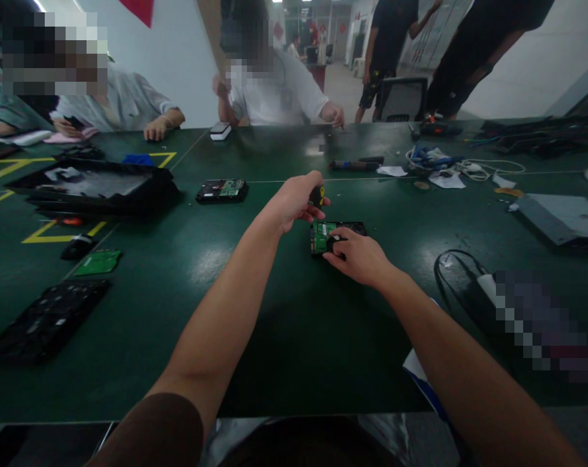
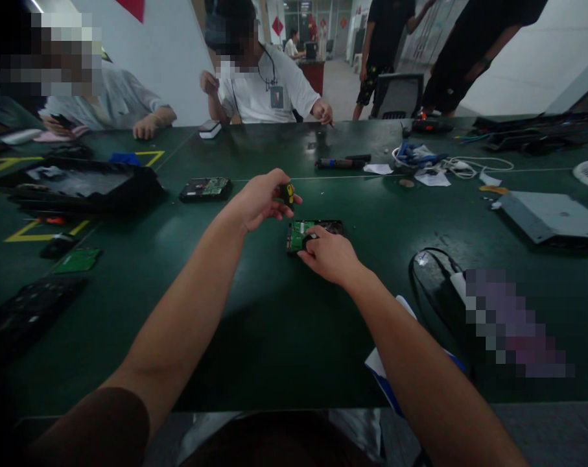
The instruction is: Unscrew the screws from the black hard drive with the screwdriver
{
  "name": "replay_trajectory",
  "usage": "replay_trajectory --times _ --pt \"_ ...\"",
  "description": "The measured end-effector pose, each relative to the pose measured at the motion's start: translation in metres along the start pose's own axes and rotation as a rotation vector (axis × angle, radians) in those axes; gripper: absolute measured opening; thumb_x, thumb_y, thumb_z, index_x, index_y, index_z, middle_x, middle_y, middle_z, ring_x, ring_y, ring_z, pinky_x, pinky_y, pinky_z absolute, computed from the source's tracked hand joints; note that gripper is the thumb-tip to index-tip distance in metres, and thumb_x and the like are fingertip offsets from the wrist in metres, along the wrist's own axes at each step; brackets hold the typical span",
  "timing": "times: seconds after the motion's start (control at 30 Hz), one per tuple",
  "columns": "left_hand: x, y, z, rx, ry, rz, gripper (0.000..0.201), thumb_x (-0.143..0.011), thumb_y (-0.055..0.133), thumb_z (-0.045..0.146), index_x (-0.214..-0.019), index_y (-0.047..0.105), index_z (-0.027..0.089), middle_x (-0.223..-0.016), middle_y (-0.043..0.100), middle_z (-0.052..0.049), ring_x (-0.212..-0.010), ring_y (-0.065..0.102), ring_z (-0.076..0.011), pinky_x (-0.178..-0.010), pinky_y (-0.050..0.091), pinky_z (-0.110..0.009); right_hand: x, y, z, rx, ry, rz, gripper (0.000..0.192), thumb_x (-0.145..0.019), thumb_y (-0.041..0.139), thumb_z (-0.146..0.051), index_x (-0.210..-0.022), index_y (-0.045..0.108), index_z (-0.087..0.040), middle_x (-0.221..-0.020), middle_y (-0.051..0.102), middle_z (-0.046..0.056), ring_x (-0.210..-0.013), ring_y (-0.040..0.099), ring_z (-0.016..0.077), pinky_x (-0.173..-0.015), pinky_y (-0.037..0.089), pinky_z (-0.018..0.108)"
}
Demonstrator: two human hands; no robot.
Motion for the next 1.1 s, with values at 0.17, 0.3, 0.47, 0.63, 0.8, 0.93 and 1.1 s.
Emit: replay_trajectory --times 0.17,0.3,0.47,0.63,0.8,0.93,1.1 --pt "0.0015 0.0023 0.0006 -0.029 -0.008 -0.009 0.025 -0.083 0.054 0.042 -0.089 0.057 0.018 -0.079 0.072 -0.009 -0.051 0.063 -0.014 -0.045 0.042 -0.023 0.0004 -0.0016 -0.0018 -0.019 -0.003 -0.006 0.04 -0.1 0.05 -0.044 -0.083 0.075 -0.018 -0.139 0.057 0.01 -0.095 0.066 0.0218 -0.073 0.052 0.034" --pt "0.0006 0.0018 -0.0005 -0.011 0.005 -0.023 0.024 -0.084 0.052 0.041 -0.087 0.057 0.017 -0.084 0.073 -0.01 -0.052 0.062 -0.0131 -0.046 0.042 -0.024 0.0 -0.0028 -0.0029 -0.028 -0.001 -0.014 0.039 -0.1 0.051 -0.043 -0.084 0.075 -0.017 -0.134 0.058 0.013 -0.094 0.067 0.0224 -0.075 0.053 0.035" --pt "-0.0014 0.0016 -0.0022 -0.001 0.015 -0.039 0.025 -0.083 0.052 0.041 -0.087 0.058 0.017 -0.087 0.073 -0.011 -0.052 0.062 -0.0134 -0.046 0.042 -0.025 -0.0002 -0.0036 -0.0046 -0.033 -0.017 -0.014 0.037 -0.1 0.052 -0.041 -0.085 0.076 -0.016 -0.129 0.06 0.015 -0.094 0.067 0.0227 -0.078 0.054 0.036" --pt "-0.0001 0.0022 -0.0013 -0.022 -0.003 -0.027 0.026 -0.083 0.052 0.043 -0.089 0.057 0.018 -0.08 0.071 -0.01 -0.052 0.062 -0.0141 -0.047 0.042 -0.025 0.0 -0.0022 -0.005 -0.015 -0.015 -0.03 0.039 -0.101 0.049 -0.041 -0.088 0.076 -0.016 -0.131 0.059 0.015 -0.094 0.067 0.023 -0.078 0.055 0.036" --pt "0.0014 0.0017 0.0002 -0.059 -0.009 -0.003 0.027 -0.084 0.052 0.044 -0.089 0.056 0.019 -0.078 0.069 -0.008 -0.054 0.062 -0.0141 -0.046 0.042 -0.023 -0.0002 -0.0022 -0.0053 -0.004 -0.009 -0.044 0.04 -0.101 0.048 -0.042 -0.088 0.076 -0.016 -0.132 0.059 0.015 -0.094 0.067 0.0232 -0.077 0.054 0.035" --pt "0.0017 -0.002 0.0035 -0.071 0.021 0.036 0.024 -0.082 0.055 0.042 -0.086 0.058 0.019 -0.076 0.065 -0.006 -0.053 0.063 -0.0141 -0.044 0.04 -0.023 0.0001 -0.0023 -0.0059 0.006 -0.012 -0.047 0.041 -0.101 0.047 -0.042 -0.088 0.076 -0.015 -0.132 0.059 0.015 -0.091 0.067 0.0223 -0.074 0.054 0.034" --pt "0.004 -0.0002 0.0034 -0.032 -0.005 0.011 0.025 -0.081 0.055 0.041 -0.09 0.061 0.019 -0.077 0.068 -0.007 -0.057 0.066 -0.0162 -0.046 0.044 -0.024 0.0007 -0.0026 -0.0052 0.016 0.002 -0.046 0.041 -0.101 0.047 -0.042 -0.09 0.077 -0.016 -0.132 0.058 0.015 -0.091 0.067 0.0223 -0.072 0.053 0.034"
Point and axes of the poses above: each hand's wrist, its own x-axis away from the middle knuckle, its own y-axis out of the palm, z = x × y, the point moved 9 cm from there along -x, towards the middle knuckle
